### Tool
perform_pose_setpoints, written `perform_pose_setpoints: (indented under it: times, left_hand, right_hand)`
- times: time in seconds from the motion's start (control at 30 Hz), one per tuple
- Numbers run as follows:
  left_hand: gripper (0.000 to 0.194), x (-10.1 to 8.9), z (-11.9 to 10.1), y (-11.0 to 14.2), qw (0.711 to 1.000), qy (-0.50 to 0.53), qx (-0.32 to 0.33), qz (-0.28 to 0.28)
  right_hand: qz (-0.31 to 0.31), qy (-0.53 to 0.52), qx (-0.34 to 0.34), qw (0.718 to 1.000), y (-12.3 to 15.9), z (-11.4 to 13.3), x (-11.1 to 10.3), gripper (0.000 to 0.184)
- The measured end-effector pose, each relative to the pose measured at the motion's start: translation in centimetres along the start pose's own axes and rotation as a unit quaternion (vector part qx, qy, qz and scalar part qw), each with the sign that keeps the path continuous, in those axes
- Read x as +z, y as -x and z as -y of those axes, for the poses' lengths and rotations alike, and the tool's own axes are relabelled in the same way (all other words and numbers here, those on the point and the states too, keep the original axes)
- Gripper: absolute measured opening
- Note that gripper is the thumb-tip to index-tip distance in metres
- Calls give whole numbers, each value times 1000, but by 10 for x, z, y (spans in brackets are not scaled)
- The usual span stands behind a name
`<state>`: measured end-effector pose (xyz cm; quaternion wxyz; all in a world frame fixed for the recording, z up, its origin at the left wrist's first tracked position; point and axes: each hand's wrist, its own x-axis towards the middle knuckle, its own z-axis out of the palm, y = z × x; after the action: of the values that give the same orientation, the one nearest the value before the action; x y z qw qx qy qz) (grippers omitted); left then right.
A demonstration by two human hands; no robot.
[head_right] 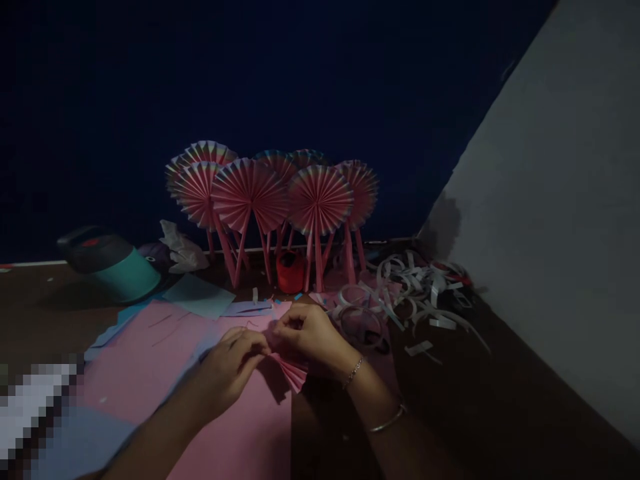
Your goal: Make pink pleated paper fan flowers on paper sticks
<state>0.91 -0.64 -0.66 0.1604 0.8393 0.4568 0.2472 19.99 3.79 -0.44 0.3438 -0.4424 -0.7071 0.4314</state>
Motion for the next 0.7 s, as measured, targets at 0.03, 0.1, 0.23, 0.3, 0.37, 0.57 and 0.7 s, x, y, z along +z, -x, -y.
perform_pose_setpoints:
  times: [0.03, 0.1, 0.23, 0.3, 0.37, 0.57, 0.7]
  left_hand:
    - [14, 0, -1, 0, 1000, 10, 8, 3]
    - [15, -1, -3, 0, 999, 32, 26, 3]
    - [19, 0, -7, 1, 996, 55, 64, 2]
    - [22, 1, -7, 1, 995, 61, 85, 2]
    - [25, 2, -7, 1, 992, 67, 104, -2]
    - [31, 1, -7, 1, 990, 73, 122, -20]
    - [31, 3, -6, 1, 992, 56, 115, -23]
  right_hand:
    - [12, -33, 16, 999, -1, -1, 0, 20]
    - [36, -79, 35, 996, -3, -4, -1, 26]
    - [76, -113, 43, 990, -4, -7, -3, 34]
    - [86, -121, 46, 988, -3, -5, -5, 35]
    - [91, -140, 57, 984, -3, -3, -5, 36]
    - [100, -233, 113, 961, -6, -6, -1, 42]
    - [89, -266, 121, 952, -7, -10, 1, 45]
